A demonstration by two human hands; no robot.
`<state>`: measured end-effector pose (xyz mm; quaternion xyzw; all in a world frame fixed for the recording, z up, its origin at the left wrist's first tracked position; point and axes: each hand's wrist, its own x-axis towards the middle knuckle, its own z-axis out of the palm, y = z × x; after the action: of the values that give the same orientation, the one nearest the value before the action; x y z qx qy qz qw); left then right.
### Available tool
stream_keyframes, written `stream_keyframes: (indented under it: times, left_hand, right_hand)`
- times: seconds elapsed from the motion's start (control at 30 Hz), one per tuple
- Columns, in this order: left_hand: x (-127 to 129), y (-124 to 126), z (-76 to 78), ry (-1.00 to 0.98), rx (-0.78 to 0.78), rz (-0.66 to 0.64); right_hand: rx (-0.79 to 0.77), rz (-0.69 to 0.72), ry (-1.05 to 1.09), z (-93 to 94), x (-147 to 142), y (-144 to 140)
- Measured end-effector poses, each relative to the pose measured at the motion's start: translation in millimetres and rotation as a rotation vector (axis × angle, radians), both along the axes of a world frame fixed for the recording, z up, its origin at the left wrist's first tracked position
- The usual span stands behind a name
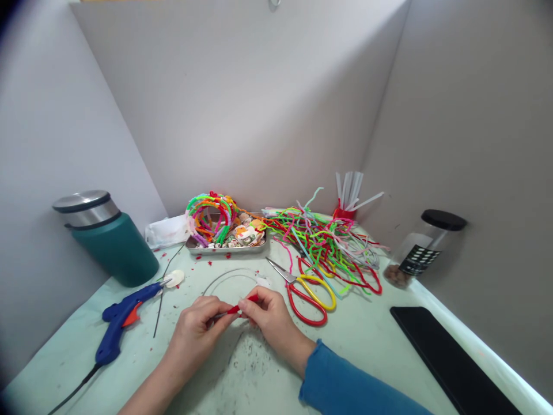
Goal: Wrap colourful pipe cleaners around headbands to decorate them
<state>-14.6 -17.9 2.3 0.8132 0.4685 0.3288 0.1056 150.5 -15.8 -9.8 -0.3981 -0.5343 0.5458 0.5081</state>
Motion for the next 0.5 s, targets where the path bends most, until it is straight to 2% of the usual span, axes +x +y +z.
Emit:
stream_keyframes:
  times: [0.23,0.5]
  left_hand:
    - [0.7,1.4,-4.6,0.009,0.116,-0.015]
    - [1.7,0.6,-5.1,-0.097,0.052,-0.008]
  right_hand:
    - [-0.016,-0.022,0.001,-0.2,0.1,0.9]
    - [0.0,0.013,0.037,-5.5,-1.0,2.5]
